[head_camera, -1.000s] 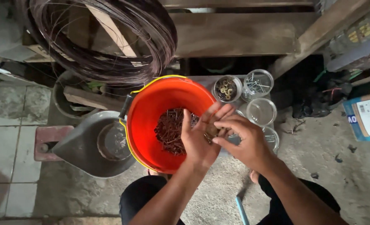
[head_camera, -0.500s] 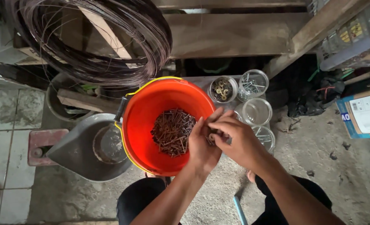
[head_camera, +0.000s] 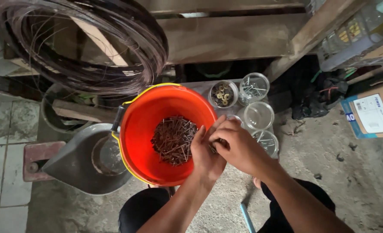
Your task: The person sorts a mixture of metal fasteners from a red bucket into several small clear containers. They pick up handfuls of items, separate specific types such as washers and screws, and place them into the appropriate containers on the floor.
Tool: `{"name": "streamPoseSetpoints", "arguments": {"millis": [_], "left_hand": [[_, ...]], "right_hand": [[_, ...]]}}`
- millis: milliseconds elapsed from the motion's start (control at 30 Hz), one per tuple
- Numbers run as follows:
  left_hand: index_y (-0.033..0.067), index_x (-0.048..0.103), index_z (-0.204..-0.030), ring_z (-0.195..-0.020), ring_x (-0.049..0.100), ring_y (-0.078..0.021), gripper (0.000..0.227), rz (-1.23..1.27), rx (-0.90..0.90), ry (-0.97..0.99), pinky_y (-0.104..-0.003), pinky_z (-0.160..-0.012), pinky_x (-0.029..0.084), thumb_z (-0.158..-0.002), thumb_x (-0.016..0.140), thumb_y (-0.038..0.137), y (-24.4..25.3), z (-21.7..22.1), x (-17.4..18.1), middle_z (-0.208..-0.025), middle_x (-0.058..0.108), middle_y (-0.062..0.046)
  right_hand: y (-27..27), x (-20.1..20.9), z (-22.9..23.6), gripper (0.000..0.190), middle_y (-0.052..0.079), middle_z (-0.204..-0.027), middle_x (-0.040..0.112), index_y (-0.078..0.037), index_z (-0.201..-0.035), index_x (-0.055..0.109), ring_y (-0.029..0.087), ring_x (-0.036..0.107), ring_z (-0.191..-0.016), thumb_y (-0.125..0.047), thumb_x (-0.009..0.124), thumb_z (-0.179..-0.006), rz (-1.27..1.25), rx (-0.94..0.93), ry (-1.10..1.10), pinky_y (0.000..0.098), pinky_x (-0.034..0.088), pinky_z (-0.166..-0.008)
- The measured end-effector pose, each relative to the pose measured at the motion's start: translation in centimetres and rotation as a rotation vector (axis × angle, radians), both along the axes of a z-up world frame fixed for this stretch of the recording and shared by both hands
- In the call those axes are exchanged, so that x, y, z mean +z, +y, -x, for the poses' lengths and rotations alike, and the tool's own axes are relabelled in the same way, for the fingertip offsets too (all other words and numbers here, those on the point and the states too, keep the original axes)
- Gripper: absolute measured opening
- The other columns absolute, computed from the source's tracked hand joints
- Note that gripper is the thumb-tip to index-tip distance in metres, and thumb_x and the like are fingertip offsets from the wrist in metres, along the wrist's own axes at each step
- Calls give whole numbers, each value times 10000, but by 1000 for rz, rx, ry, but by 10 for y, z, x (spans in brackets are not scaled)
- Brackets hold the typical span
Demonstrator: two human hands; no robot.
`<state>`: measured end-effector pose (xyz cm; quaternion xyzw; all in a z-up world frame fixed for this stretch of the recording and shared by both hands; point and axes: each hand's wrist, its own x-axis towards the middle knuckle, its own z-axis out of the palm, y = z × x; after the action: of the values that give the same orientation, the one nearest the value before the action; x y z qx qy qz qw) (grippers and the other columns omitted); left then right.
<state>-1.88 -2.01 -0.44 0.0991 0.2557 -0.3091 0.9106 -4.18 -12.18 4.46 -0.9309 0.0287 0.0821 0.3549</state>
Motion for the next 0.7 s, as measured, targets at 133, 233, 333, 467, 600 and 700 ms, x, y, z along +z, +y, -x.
{"name": "streamPoseSetpoints", "arguments": {"millis": [133, 233, 333, 467, 600, 700], "left_hand": [[-74, 509, -1459, -1153, 611, -403, 647, -32, -23, 25, -482, -985, 505, -987, 429, 361, 0, -1, 0, -1344, 587, -316], [-41, 567, -1424, -1048, 659, -369, 624, -21, -35, 24, -451, -922, 551, -974, 450, 375, 2, -5, -8, -1205, 658, -266], [-32, 687, -1213, -827, 687, -373, 500, 32, -16, 77, -444, -748, 580, -964, 532, 373, 3, -8, -33, -943, 697, -244], [-16, 669, -1236, -810, 730, -299, 488, 63, -30, 45, -421, -750, 583, -963, 493, 348, 6, -11, -15, -941, 732, -185], [-70, 574, -1376, -1227, 618, -428, 594, 44, 0, 21, -569, -1051, 498, -966, 430, 335, 7, -15, 22, -1342, 624, -295], [-29, 647, -1292, -1119, 688, -386, 577, -17, 1, -1, -535, -992, 551, -951, 466, 399, 12, -17, 16, -1187, 709, -246]], "right_hand": [[-5, 7, -2, 114, 109, -1077, 694, -96, -980, 728, 359, 713, -1000, -143, 693, -882, 26, 37, -14, 421, 654, -803], [-7, 15, -6, 63, 104, -1024, 699, -86, -924, 732, 334, 719, -974, -115, 681, -904, -24, 56, -54, 392, 649, -774], [-8, 13, -9, 53, 99, -1002, 716, -95, -936, 736, 327, 716, -979, -103, 697, -902, -118, -4, -120, 383, 643, -752], [-22, 17, -17, 120, 140, -853, 719, -31, -1012, 750, 250, 721, -773, -63, 720, -900, -539, -213, -236, 352, 640, -621], [-56, 10, -35, 160, 127, -659, 691, 16, -1079, 729, 165, 695, -566, -58, 703, -940, -607, -396, -335, 285, 593, -553], [-85, -30, -54, 165, 104, -705, 719, -40, -1052, 761, 142, 711, -589, -17, 735, -891, -371, -450, -326, 256, 584, -576]]}}
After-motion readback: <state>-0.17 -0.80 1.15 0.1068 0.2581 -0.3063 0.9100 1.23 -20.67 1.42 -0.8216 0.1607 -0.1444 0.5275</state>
